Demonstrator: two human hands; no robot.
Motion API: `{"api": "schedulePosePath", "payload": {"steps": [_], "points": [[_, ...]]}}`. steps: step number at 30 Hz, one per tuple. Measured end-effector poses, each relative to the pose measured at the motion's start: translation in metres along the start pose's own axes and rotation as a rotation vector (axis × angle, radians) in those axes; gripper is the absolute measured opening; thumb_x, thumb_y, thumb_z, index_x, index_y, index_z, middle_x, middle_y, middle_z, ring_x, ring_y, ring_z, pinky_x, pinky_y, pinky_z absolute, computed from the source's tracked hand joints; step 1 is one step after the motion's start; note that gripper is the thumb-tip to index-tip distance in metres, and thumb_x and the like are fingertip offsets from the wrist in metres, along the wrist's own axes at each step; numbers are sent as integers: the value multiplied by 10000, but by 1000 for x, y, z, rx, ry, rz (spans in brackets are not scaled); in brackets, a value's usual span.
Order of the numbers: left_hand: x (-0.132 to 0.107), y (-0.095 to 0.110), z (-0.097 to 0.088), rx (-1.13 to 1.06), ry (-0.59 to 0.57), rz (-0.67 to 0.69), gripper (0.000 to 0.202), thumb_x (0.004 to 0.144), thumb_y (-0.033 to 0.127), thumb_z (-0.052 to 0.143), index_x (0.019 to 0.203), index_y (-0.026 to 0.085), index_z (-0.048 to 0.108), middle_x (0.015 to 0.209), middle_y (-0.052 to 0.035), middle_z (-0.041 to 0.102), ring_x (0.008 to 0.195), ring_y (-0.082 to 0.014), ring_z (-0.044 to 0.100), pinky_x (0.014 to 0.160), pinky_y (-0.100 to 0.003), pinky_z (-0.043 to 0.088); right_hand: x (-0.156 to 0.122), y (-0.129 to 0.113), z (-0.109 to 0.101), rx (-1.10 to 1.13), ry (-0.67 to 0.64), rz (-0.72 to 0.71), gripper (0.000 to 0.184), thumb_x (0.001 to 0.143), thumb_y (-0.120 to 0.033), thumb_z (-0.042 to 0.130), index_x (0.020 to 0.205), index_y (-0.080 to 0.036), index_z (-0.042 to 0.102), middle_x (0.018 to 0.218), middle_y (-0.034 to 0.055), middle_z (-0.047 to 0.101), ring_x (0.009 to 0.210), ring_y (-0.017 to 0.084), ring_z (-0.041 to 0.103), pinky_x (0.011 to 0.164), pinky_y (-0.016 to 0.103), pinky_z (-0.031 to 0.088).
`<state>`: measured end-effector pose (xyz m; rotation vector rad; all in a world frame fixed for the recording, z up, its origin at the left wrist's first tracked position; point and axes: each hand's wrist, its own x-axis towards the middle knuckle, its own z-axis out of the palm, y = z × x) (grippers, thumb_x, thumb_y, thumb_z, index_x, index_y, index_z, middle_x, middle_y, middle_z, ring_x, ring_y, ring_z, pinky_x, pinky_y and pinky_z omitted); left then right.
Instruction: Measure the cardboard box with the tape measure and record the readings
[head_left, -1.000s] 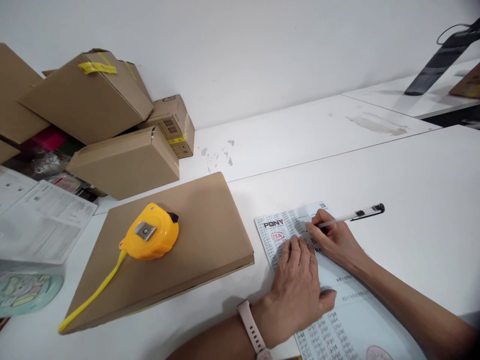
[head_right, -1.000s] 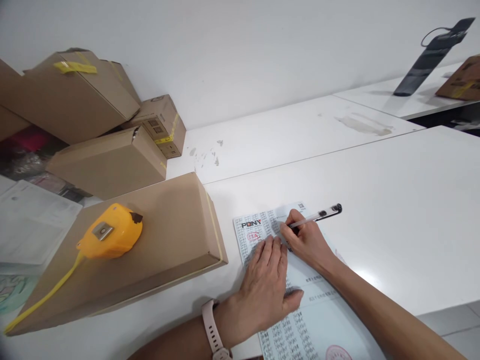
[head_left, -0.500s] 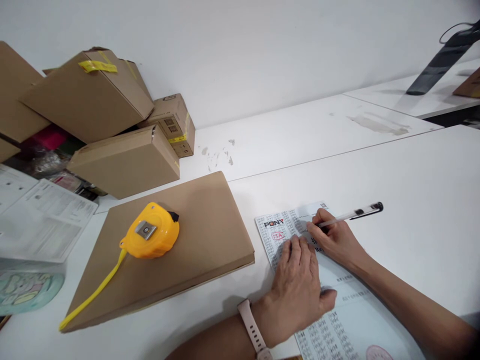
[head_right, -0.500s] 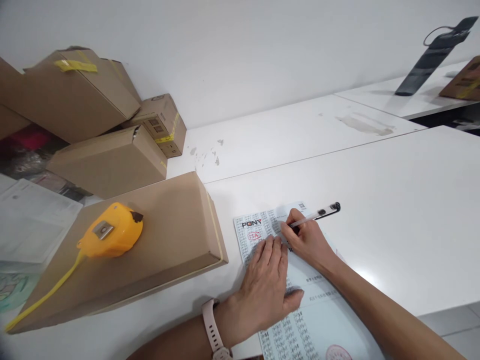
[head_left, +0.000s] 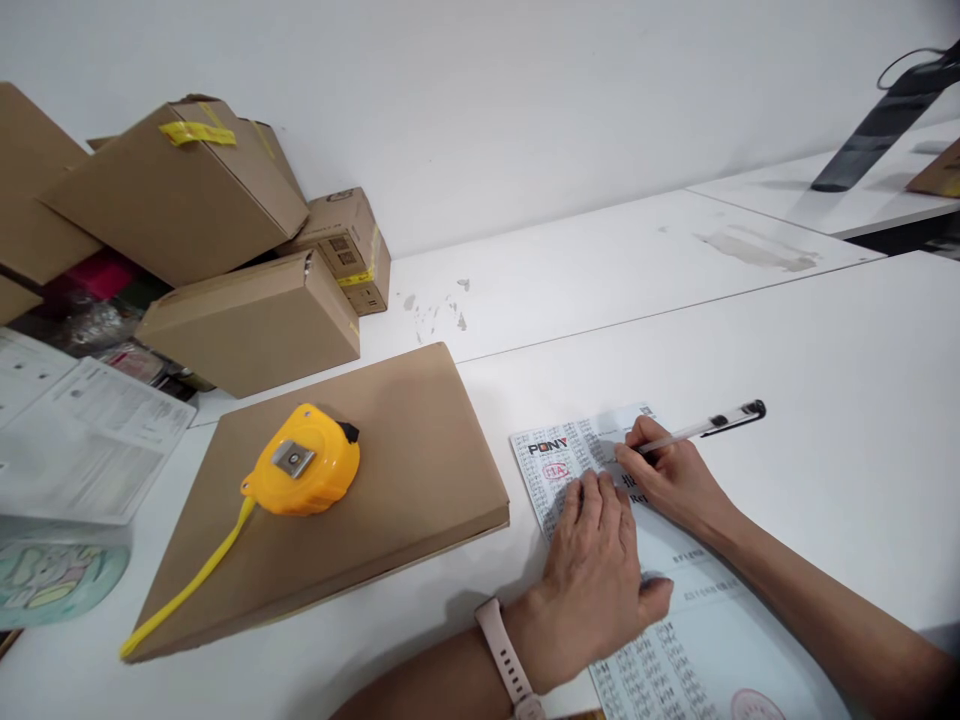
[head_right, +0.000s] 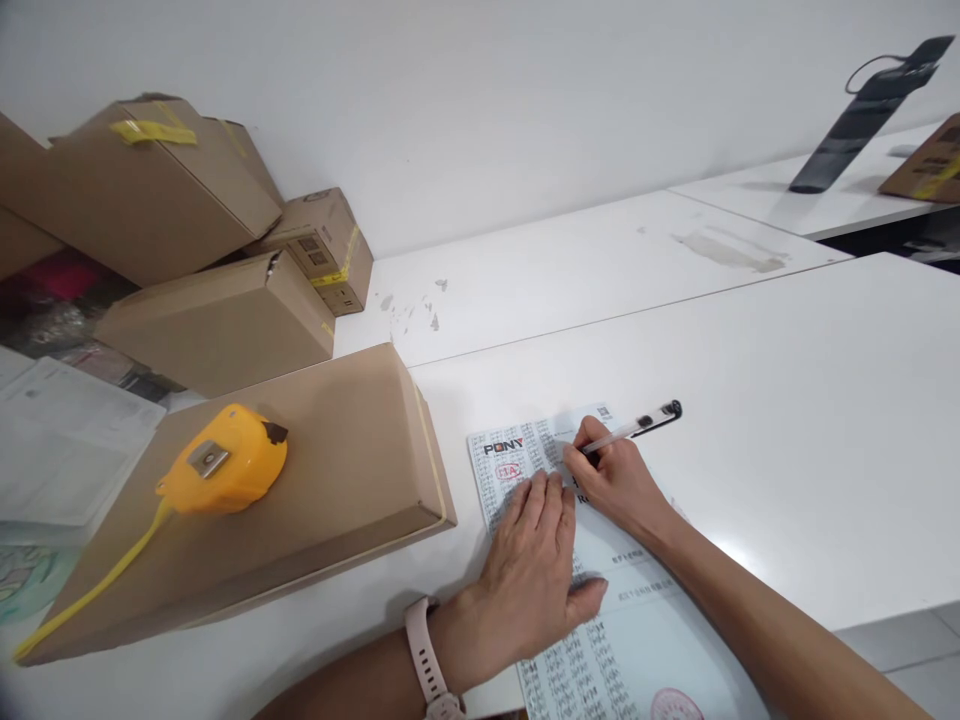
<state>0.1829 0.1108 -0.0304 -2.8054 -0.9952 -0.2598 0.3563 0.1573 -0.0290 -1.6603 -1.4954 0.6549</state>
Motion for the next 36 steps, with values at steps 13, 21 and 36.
{"api": "schedulePosePath", "payload": {"steps": [13,21,36], "points": [[0,0,1,17,44,-10,787,988,623,383,1432,-15,509,1487,-217,565,1403,-338,495,1174,-429,362,0,2,0,7,-4,15,242,849,-319,593,680,-259,431,514,-70,412,471,121,390,453,269,317],[0,0,2,1,35,-3,794,988,627,382,1428,-20,511,1488,-229,559,1399,-347,495,1172,-434,367,0,1,1,-1,11,24,252,848,-339,597,676,-258,432,512,-72,399,468,118,376,450,268,316],[1,-1,-8,-182,-23,-40,712,996,560,454,1429,-5,471,1514,-232,522,1440,-350,444,1195,-451,386,11,30,-5,-322,-8,-432,409,918,-121,396,1206,-250,656,1029,100,690,988,275,629,782,400,529]]}}
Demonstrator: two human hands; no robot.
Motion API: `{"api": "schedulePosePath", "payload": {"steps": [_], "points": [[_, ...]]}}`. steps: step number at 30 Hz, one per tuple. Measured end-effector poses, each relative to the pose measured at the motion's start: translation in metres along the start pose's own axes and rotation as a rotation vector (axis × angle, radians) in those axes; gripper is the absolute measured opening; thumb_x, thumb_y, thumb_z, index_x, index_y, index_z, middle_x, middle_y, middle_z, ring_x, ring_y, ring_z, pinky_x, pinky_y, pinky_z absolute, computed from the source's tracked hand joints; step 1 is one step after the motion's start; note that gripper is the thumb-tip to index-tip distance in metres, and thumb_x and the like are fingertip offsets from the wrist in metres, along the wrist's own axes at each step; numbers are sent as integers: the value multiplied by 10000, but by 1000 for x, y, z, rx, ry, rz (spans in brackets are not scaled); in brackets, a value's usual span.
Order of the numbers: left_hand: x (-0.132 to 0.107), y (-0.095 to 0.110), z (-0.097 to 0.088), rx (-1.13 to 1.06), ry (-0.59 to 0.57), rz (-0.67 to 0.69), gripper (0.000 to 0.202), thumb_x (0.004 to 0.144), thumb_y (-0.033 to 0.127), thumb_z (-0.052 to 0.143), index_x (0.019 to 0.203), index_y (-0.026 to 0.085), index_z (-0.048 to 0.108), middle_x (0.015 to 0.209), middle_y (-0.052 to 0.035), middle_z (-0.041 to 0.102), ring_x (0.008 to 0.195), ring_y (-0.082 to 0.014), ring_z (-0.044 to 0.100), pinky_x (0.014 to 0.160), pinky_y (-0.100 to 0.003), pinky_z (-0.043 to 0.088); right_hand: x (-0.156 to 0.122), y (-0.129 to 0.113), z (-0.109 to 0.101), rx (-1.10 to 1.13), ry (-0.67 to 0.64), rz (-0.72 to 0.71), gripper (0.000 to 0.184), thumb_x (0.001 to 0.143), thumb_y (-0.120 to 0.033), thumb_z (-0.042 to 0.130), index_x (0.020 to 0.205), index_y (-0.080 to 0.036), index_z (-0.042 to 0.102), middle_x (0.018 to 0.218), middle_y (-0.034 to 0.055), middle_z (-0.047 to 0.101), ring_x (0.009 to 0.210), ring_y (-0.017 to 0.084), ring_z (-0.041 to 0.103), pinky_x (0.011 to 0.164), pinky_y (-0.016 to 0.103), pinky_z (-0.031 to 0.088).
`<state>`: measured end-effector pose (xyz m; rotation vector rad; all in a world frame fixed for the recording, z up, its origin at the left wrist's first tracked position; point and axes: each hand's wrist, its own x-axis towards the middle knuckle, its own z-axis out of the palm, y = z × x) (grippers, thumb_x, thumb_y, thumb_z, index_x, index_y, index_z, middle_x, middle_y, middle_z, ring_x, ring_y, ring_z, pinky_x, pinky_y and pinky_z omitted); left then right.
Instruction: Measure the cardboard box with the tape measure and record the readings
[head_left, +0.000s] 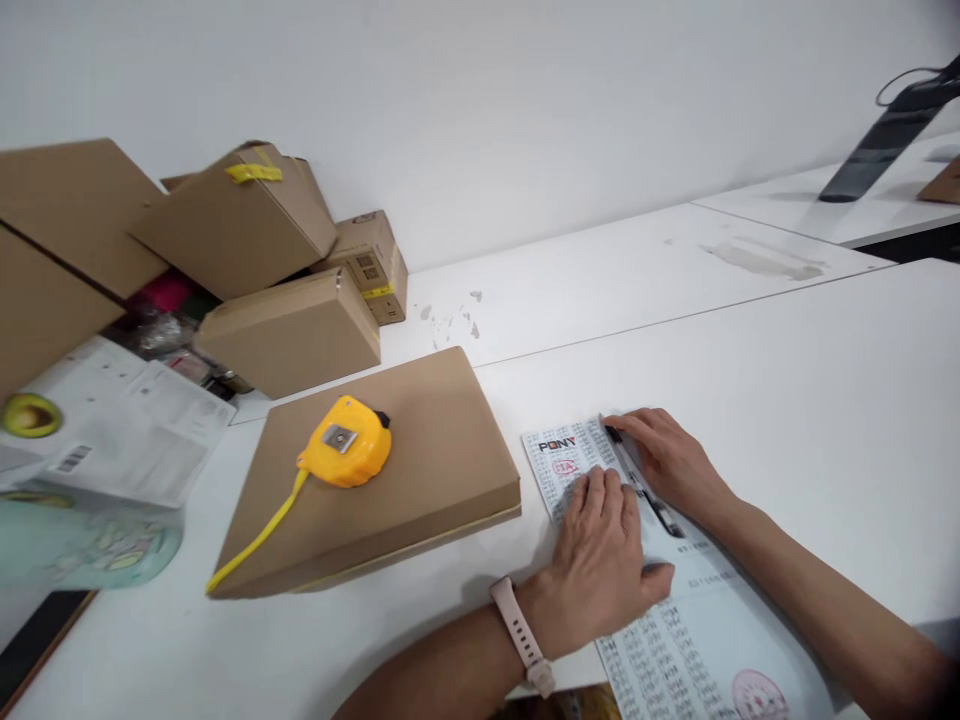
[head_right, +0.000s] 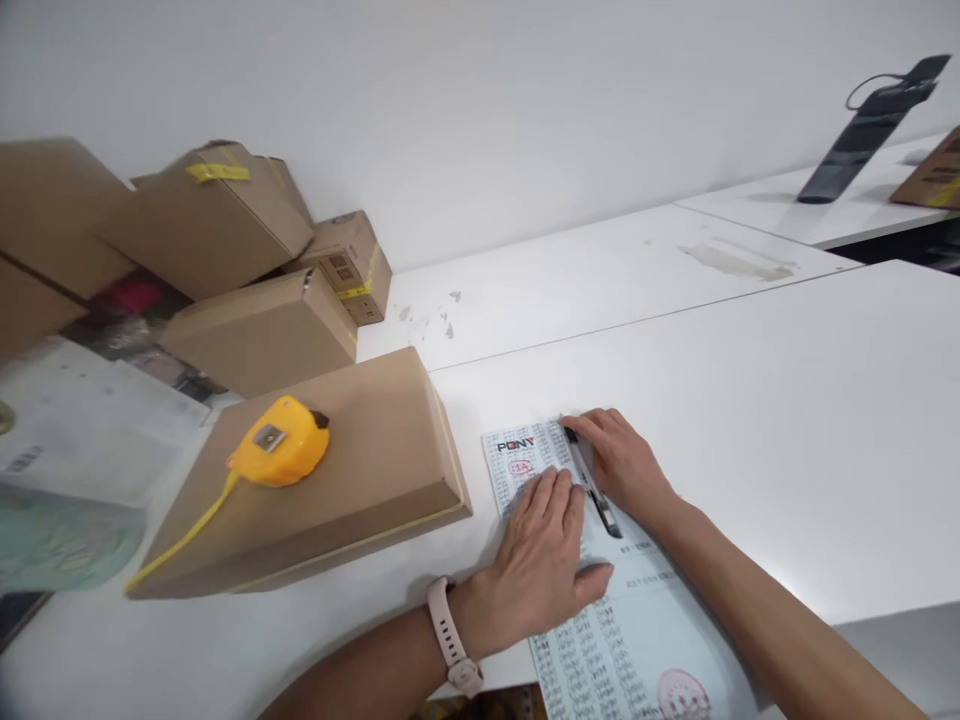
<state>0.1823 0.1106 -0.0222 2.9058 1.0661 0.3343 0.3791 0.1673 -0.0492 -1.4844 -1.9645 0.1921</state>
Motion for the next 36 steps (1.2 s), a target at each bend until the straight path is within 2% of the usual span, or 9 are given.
{"api": "schedulePosePath", "payload": {"steps": [5,8,10,12,16,22,26,30,36], "points": [[-25,-1,-69,-150,507,-23,218,964,306,564,1103,146,617,1194,-139,690,1252,-260,585,1126,-381,466,-1,11,10,-57,43,14,452,902,-128,403,1291,-248,601,990,86,717,934,272,671,714,388,540],[-52,-26,-122,-90,871,-161,202,916,192,631,1111,211,584,1139,-107,690,1169,-242,621,1051,-407,503,-1,16,14,-60,59,45,369,950,-257,397,1255,-261,605,1003,90,725,943,298,684,692,409,542],[-69,-53,-147,79,954,-324,225,920,197,641,1134,229,579,1199,-120,665,1203,-281,598,1057,-489,471,0,15,15,-56,74,74,349,966,-334,389,1227,-270,613,1039,102,730,983,324,684,700,429,542],[-82,-82,-160,107,907,-531,379,887,327,703,1219,209,563,1327,-175,607,1282,-357,536,1076,-573,419,0,11,13,-49,100,124,348,965,-391,408,1218,-271,616,1034,112,733,973,340,687,696,442,538],[-90,-120,-166,-345,734,-854,726,709,361,817,1340,186,505,1431,-204,541,1403,-440,396,1161,-635,244,1,-5,3,-16,185,168,369,949,-485,428,1193,-273,606,979,129,723,928,372,681,639,455,509],[-98,-113,-183,-834,715,-780,608,747,495,719,1240,198,522,1194,-149,662,1066,-331,654,925,-472,499,3,-73,-38,186,285,201,376,934,-592,467,1115,-305,630,1046,115,708,950,355,637,662,449,489],[-104,-87,-202,-1223,551,-613,623,822,637,487,1187,139,574,936,-127,724,625,-200,642,541,-309,477,16,-159,-71,729,-55,339,554,911,-733,455,910,-241,710,941,109,714,840,272,627,738,418,523],[-106,-70,-209,-1417,420,-541,613,747,597,637,1150,137,615,892,-104,727,559,-165,617,446,-244,388,30,-229,-80,1030,-429,324,683,871,-825,416,884,-199,689,893,107,687,764,216,601,637,341,503],[-125,-82,-222,-1451,361,-550,539,734,539,730,1088,142,645,857,-78,735,519,-134,607,423,-216,379,45,-268,-72,1013,-536,314,665,808,-857,508,692,-204,550,727,35,588,649,152,516,560,279,399]]}}
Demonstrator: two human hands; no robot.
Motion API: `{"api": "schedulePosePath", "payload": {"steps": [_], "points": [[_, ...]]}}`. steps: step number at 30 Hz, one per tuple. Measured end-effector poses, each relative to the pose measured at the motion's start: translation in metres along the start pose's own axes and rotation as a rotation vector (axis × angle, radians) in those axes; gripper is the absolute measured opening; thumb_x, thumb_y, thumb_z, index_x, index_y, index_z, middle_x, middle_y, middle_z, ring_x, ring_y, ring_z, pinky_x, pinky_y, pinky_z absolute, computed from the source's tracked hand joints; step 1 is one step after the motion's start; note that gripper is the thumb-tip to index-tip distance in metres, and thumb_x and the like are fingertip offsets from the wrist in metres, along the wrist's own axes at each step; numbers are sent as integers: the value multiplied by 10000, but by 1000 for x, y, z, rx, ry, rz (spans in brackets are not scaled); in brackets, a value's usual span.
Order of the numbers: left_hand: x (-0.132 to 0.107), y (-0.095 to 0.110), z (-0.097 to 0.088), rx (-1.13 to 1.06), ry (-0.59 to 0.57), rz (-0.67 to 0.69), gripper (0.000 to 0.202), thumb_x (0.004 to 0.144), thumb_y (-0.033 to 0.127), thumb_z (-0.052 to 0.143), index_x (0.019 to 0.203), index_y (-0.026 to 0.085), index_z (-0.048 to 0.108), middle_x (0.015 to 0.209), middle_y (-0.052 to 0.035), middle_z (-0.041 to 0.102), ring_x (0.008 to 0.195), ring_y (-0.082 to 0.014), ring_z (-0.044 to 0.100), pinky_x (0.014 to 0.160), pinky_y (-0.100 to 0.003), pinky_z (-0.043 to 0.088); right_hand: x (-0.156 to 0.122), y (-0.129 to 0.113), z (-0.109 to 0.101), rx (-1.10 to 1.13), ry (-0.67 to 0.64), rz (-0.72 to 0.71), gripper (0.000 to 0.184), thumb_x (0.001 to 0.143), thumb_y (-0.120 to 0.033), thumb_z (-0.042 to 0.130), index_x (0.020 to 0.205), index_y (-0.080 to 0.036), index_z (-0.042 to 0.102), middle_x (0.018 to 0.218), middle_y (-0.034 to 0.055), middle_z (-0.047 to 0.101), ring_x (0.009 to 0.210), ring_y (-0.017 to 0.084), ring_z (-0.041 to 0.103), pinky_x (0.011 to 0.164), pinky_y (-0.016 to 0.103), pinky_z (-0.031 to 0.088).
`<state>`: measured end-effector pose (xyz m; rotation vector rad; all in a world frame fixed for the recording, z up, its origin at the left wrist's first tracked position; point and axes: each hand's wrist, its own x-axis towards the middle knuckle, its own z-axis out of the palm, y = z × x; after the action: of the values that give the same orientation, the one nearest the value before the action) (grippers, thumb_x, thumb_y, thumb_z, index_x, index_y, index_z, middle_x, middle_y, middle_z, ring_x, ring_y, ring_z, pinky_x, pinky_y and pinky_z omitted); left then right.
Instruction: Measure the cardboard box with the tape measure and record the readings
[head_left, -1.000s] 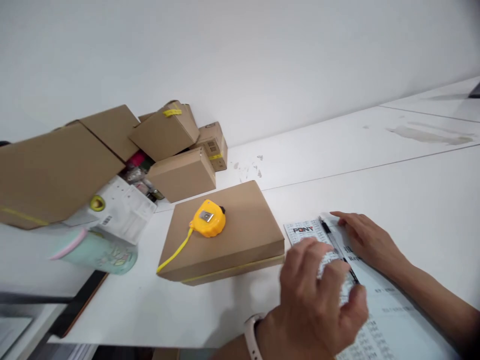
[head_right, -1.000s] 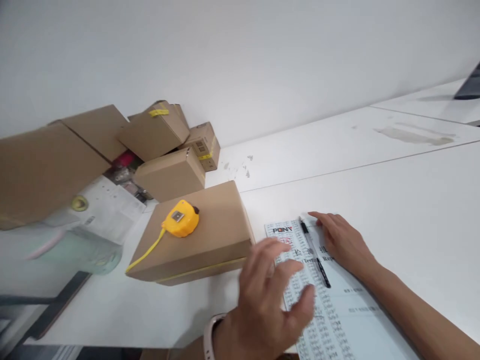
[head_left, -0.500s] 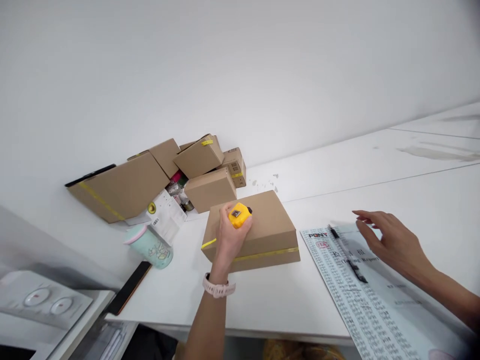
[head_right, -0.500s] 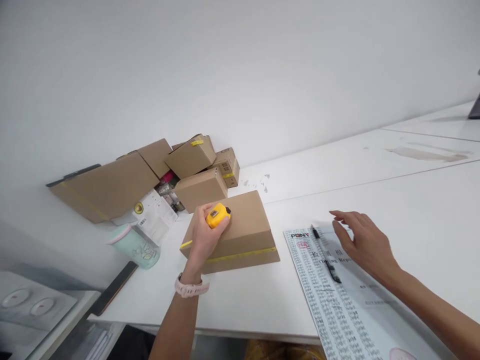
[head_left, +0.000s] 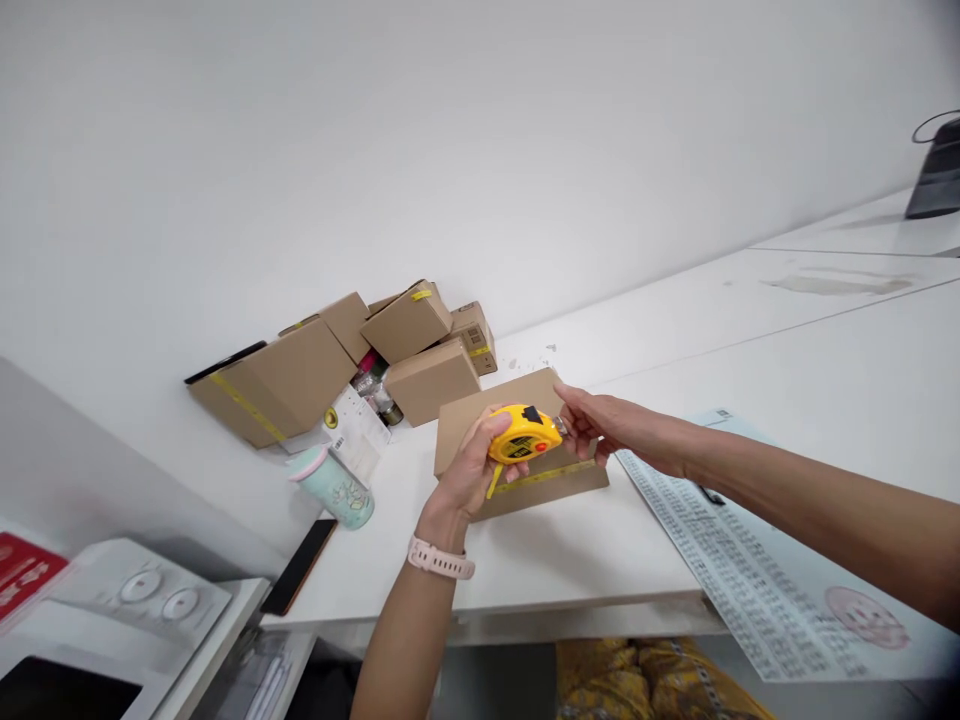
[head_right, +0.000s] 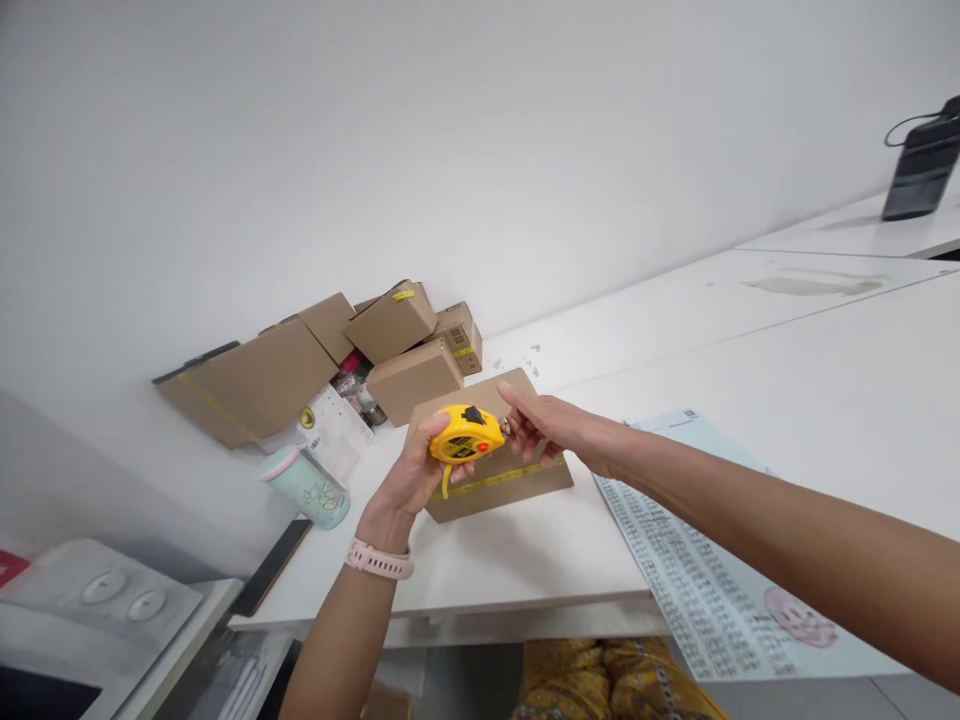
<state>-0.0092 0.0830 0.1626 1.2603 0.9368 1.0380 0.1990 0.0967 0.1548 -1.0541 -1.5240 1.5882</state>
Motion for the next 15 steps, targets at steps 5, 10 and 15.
{"api": "schedulePosePath", "payload": {"steps": [5,10,15], "points": [[6,25,-63,47,57,8,440,774,497,745,1029,144,685,869,-68,748,576,-127,623,439,-205,407,33,-6,-26,-26,171,-159,584,710,-762,715,681,-219,502,686,-16,491,646,134,446,601,290,395],[15,26,-149,136,123,-104,338,942,461,645,1021,133,670,815,-30,691,562,-109,584,470,-222,456,65,25,-60,-147,336,-136,569,752,-757,640,642,-225,475,689,1,487,663,155,444,670,337,414],[22,6,-202,189,158,-202,327,988,420,621,1186,160,635,1088,-68,678,856,-180,674,735,-357,596,87,59,-61,-246,343,-82,494,817,-678,595,660,-220,497,721,20,530,702,182,477,695,345,402]]}}
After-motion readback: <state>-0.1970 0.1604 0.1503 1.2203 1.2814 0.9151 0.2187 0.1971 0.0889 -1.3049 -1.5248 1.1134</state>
